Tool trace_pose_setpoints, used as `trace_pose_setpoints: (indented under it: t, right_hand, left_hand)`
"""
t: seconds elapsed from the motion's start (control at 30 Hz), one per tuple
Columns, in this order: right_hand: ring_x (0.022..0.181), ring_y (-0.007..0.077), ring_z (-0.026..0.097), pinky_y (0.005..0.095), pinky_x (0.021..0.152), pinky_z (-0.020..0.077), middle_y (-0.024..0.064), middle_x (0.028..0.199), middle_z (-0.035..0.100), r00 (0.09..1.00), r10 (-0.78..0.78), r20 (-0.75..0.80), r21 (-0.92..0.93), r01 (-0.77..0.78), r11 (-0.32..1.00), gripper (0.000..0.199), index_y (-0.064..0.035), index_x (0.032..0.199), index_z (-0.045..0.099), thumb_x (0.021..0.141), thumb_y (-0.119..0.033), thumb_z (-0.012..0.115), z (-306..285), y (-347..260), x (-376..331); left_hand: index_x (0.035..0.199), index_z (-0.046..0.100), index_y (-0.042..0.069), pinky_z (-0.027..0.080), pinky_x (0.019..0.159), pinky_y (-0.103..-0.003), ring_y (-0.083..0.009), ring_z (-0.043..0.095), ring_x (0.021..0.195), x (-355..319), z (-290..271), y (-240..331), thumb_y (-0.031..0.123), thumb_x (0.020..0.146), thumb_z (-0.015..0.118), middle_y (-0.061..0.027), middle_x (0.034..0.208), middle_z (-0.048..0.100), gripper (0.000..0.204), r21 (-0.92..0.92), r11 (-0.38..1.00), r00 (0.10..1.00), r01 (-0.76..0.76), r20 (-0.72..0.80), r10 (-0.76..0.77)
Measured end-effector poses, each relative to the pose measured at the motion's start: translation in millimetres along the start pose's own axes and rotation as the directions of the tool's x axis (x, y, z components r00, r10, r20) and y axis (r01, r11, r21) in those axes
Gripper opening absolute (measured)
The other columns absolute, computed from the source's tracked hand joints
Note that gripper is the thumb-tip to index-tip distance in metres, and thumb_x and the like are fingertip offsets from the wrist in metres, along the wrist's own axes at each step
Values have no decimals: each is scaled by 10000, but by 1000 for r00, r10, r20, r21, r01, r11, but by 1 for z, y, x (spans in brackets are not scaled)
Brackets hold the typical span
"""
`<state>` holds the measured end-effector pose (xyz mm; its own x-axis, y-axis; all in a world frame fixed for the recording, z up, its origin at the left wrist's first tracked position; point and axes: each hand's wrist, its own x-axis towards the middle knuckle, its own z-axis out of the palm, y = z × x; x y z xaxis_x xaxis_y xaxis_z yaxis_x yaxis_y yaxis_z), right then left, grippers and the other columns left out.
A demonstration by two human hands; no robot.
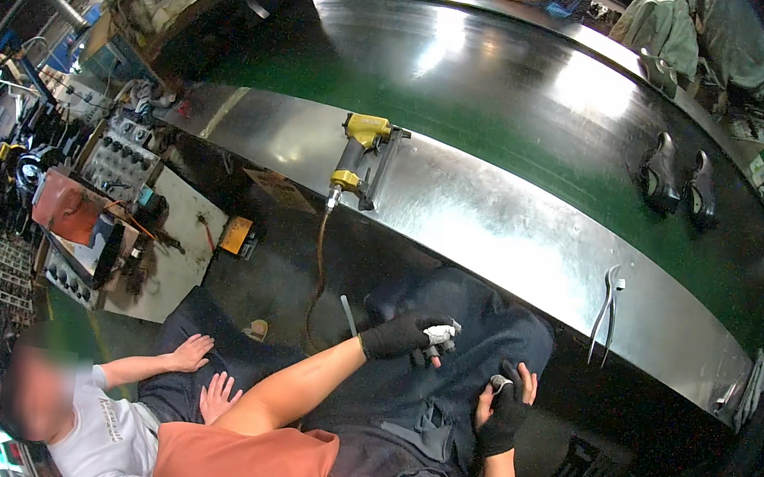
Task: The person uses a metal scraper to remove material from the sole of a black shoe held on their lap. They repeatedly scrape the sole and then place the shoe on a metal table. The person then picks up another shoe and repeats the scraping process.
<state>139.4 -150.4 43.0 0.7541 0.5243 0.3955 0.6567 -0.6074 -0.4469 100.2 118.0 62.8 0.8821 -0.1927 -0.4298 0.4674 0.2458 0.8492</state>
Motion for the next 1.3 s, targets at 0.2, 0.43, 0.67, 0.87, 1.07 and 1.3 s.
trace_pose_setpoints:
  t: [0.2, 0.43, 0.67, 0.87, 1.07, 1.3]
  right_hand:
    - [1272, 375, 408, 514, 1092, 277, 190, 1287, 505, 1000, -26, 18, -21, 26, 999, 264, 12, 1002, 613, 759, -91, 624, 0, 1, 2]
    - [1269, 386, 407, 513, 1098, 265, 196, 1288, 503, 999, 34, 4, -16, -34, 999, 277, 13, 1018, 618, 766, -102, 614, 0, -4, 3]
    - [1257, 393, 420, 510, 1092, 271, 188, 1273, 518, 1000, 25, -18, 10, -25, 1000, 220, -7, 948, 634, 751, -104, 622, 4, -17, 7]
    - [1211, 366, 467, 505, 1043, 329, 174, 1218, 562, 996, 24, -84, -8, -25, 1000, 204, -48, 901, 648, 731, -160, 656, -12, -10, 14]
    - [1217, 267, 483, 481, 1059, 331, 77, 1163, 621, 999, 6, -38, 22, -5, 1000, 146, -75, 896, 639, 758, -122, 650, -22, -5, 15]
    - [1231, 259, 474, 482, 1067, 330, 71, 1147, 623, 998, 20, -57, 38, -18, 999, 138, -72, 893, 634, 759, -100, 648, -23, -11, 7]
  left_hand:
    - [1332, 462, 50, 531, 536, -241, -156, 679, 750, 0, -1, 2, 285, 975, 503, -101, 1054, 631, 430, -2, 1000, 1000, 8, 3, -8]
    - [1331, 463, 45, 533, 518, -242, -159, 682, 734, 3, -5, -4, 288, 975, 505, -105, 1039, 632, 433, -32, 999, 1000, 14, 21, -13]
    - [1333, 460, 46, 538, 536, -244, -155, 682, 756, -4, -15, 2, 281, 975, 510, -105, 1061, 626, 430, -18, 999, 999, 30, 45, -29]
    - [1359, 451, 96, 532, 590, -267, -165, 676, 831, 6, -9, -2, 316, 973, 516, -103, 1132, 626, 449, -96, 993, 996, 69, 64, -63]
    - [1275, 504, 27, 539, 541, -303, -206, 674, 744, 7, 0, -7, 248, 984, 480, -111, 1003, 646, 366, -105, 994, 999, -39, -23, 37]
    - [1261, 512, 31, 539, 539, -301, -196, 669, 739, 2, 2, -6, 261, 990, 473, -100, 990, 642, 357, -108, 994, 1000, -7, -10, 6]
